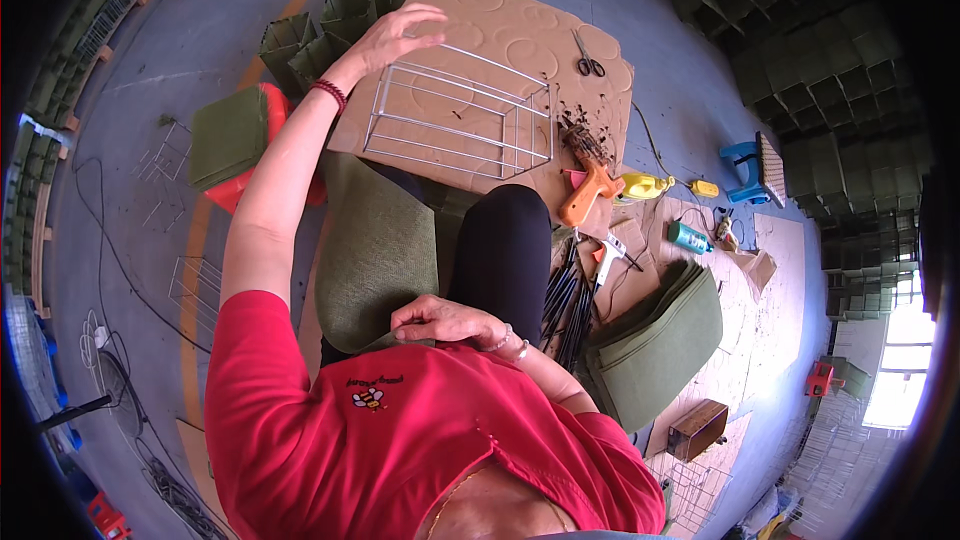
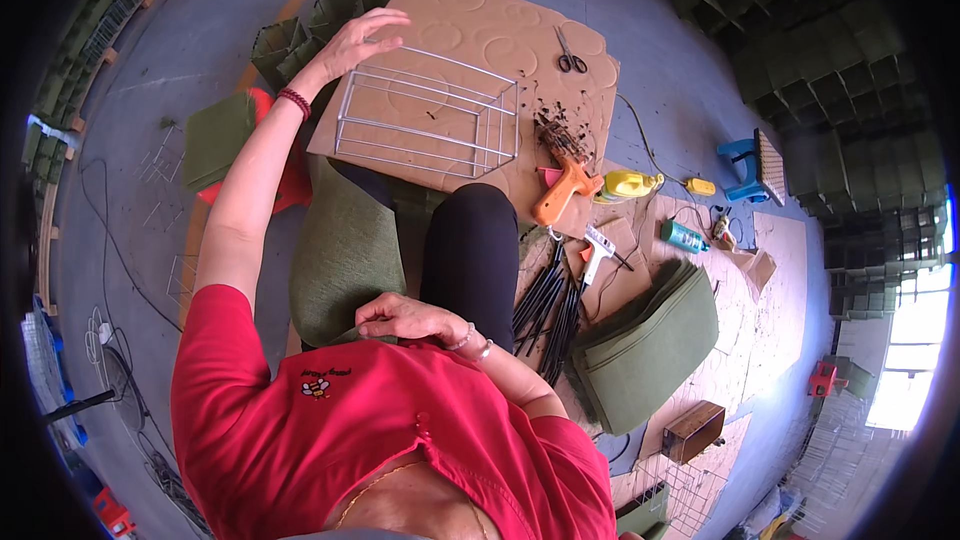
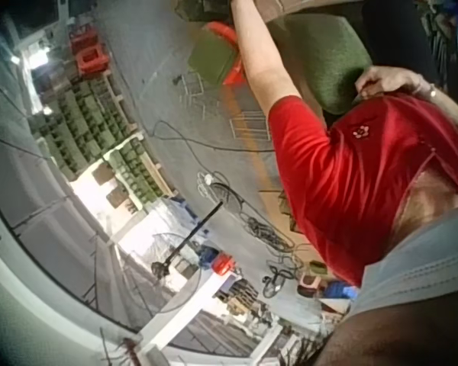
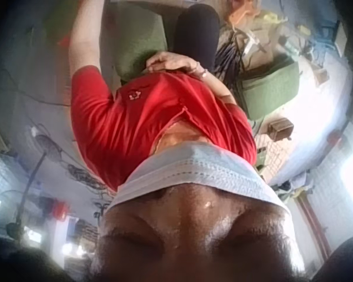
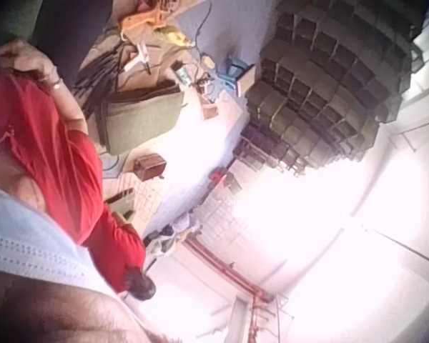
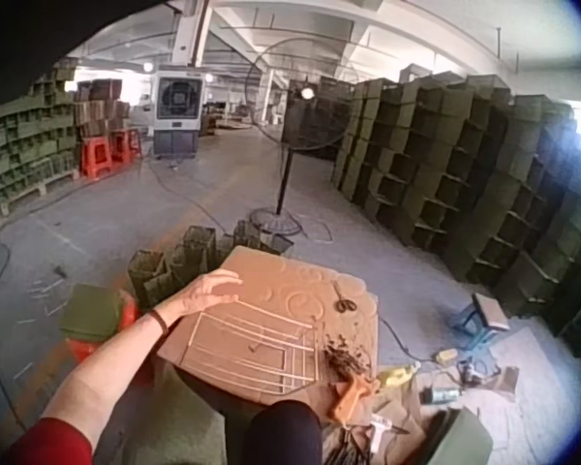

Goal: Assembling green fabric-covered boxes by gluing material onto a metal frame using a hot glue gun.

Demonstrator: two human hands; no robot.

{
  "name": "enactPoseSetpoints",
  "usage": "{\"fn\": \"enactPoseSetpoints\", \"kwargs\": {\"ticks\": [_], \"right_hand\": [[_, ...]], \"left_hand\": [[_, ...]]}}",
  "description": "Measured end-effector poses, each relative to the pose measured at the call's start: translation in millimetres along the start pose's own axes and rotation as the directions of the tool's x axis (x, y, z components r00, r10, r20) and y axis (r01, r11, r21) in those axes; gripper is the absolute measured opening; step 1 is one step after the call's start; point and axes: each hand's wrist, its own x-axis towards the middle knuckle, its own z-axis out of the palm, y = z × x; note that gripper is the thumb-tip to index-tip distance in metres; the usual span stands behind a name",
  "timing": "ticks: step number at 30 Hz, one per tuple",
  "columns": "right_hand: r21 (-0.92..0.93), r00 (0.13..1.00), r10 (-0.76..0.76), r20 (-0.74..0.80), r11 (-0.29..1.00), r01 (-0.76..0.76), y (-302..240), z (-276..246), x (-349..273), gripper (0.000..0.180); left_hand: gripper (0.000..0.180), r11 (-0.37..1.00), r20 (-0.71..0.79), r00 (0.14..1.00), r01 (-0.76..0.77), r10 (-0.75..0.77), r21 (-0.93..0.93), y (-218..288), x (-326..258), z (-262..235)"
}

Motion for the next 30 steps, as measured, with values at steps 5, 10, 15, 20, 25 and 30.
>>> {"fn": "enactPoseSetpoints", "kwargs": {"ticks": [5, 10, 15, 20, 25, 30], "right_hand": [[-0.033, 1.000, -0.024, 0.005, 0.999, 0.024, -1, -2, 3, 0.020], [-0.029, 1.000, -0.007, 0.001, 1.000, 0.007, -2, -1, 4, 0.019], [-0.077, 1.000, -0.015, 0.004, 0.997, 0.015, -11, 0, 13, 0.017], [-0.049, 0.966, -0.136, -0.220, 0.990, 0.129, -22, -14, -3, 0.014], [0.006, 0.945, -0.145, -0.293, 0.988, 0.154, -71, -53, -20, 0.015], [-0.189, 0.961, -0.094, 0.261, 0.971, 0.146, -107, -79, -6, 0.019]], "left_hand": [[0.066, 0.704, 0.063, 0.756, 0.633, -0.651, -0.323, -48, -48, -7], [0.064, 0.616, -0.046, 0.718, 0.560, -0.694, -0.555, -66, -54, 25], [0.045, 0.651, -0.149, 0.765, 0.410, -0.627, -0.638, -64, -20, 54], [0.058, 0.813, -0.077, 0.903, 0.341, -0.423, -0.472, -29, -34, 15], [0.058, 0.782, 0.319, 0.822, 0.557, -0.472, -0.280, -17, -166, 2], [0.042, 0.611, 0.292, 0.722, 0.689, -0.627, -0.391, 13, -254, 37]]}}
